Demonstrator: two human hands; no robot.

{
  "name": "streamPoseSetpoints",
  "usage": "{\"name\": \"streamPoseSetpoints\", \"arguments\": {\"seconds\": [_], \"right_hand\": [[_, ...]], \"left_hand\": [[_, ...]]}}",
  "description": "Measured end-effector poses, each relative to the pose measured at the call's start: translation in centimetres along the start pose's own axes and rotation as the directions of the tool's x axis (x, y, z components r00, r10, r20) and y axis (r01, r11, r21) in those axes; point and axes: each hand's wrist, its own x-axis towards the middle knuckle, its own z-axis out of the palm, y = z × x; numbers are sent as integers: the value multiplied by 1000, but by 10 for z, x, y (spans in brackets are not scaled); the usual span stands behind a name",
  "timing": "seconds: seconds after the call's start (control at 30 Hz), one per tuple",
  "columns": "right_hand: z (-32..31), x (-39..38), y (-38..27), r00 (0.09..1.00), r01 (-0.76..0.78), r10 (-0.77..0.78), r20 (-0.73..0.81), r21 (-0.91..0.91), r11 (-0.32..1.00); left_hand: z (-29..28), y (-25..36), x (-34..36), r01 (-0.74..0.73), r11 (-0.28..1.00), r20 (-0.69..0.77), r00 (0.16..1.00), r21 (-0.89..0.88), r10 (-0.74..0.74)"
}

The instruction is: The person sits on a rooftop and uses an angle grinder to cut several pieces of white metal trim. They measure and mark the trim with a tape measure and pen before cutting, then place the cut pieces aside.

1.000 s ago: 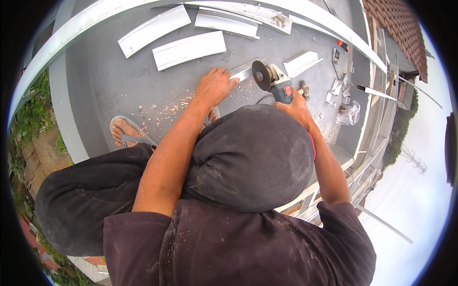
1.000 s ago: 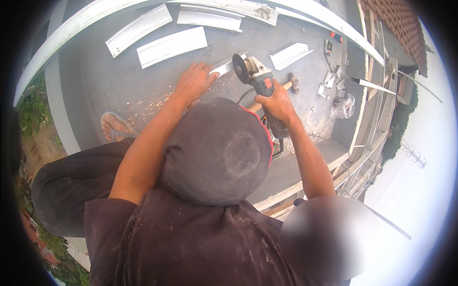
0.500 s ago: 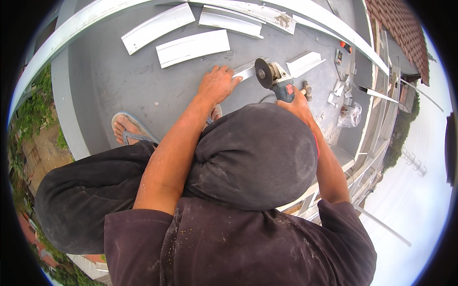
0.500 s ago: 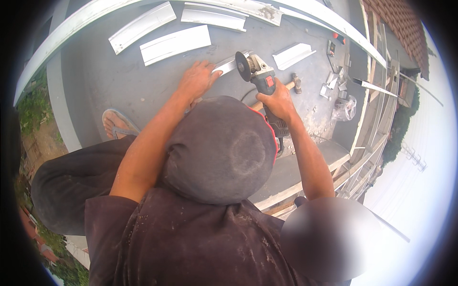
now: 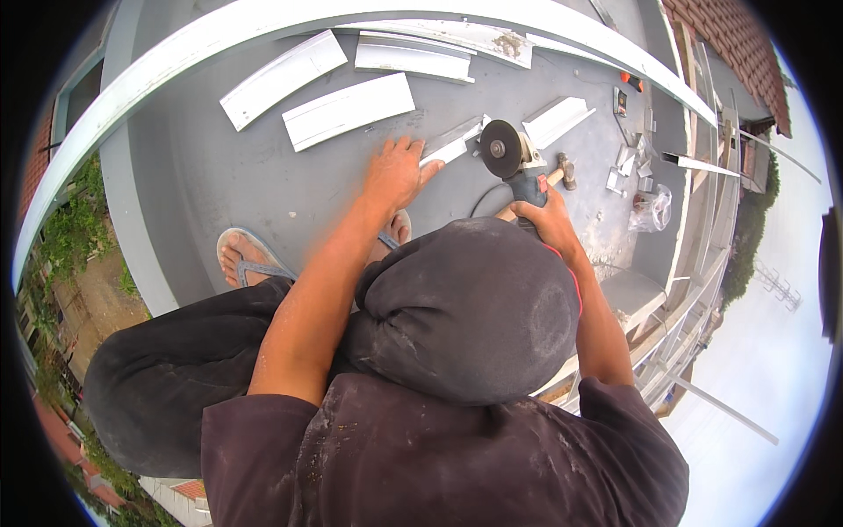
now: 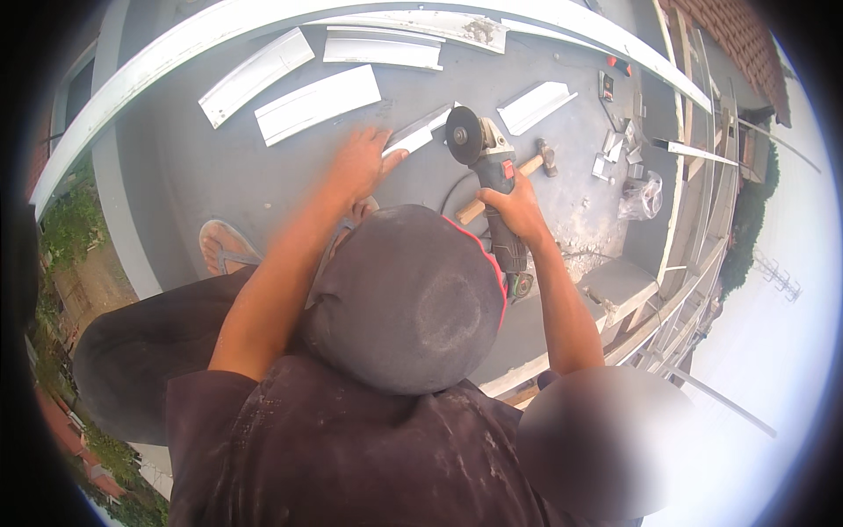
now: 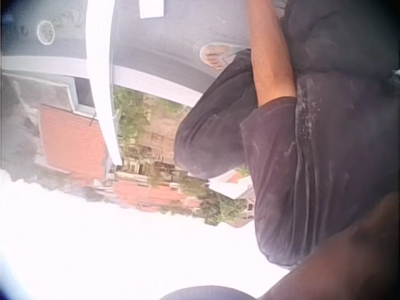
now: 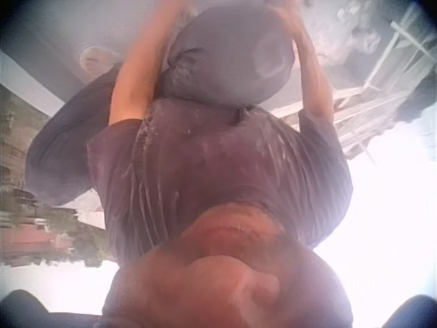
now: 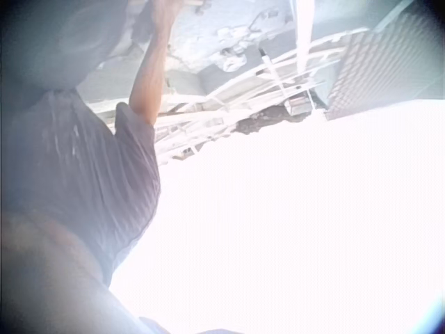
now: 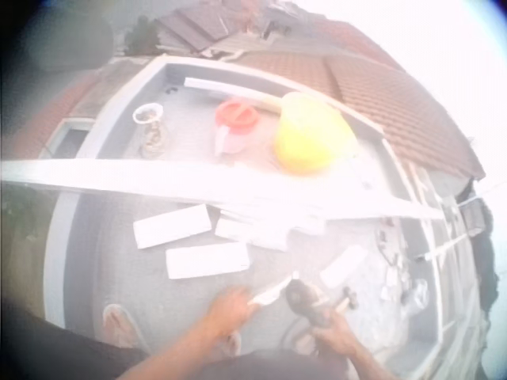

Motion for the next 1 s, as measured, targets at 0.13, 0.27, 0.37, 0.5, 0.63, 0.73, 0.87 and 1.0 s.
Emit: {"name": "streamPoseSetpoints", "arguments": {"seconds": [0.13, 0.27, 0.37, 0.5, 0.63, 0.73, 0.87, 1.0], "right_hand": [[-11, -22, 26, 997, -16, 47, -60, 439, 898], [-6, -57, 16, 972, 17, 161, -171, 735, 678], [-4, -88, 36, 961, 135, 135, -240, 837, 530], [6, -113, 54, 938, 148, 211, -276, 868, 474], [16, -132, 84, 929, 209, 204, -308, 894, 396], [28, -141, 79, 923, 275, 174, -344, 903, 331], [34, -130, 76, 928, 321, 117, -354, 918, 233], [17, -127, 95, 908, 411, 6, -420, 892, 190]], "left_hand": [[-10, 41, 2, 82, 990, 171, 980, 113, -101], [-16, 50, 10, 44, 968, 251, 962, 247, -107], [-8, 60, 8, 29, 972, 23, 999, 234, -35], [7, 41, -1, 79, 977, -238, 971, 200, -30], [13, 40, 7, 121, 962, -147, 985, 243, -86], [15, 44, 10, 72, 965, -110, 993, 252, -45], [20, 43, 17, 53, 980, -110, 993, 191, -32], [10, 79, 12, 120, 985, -1, 993, 123, -121]]}}
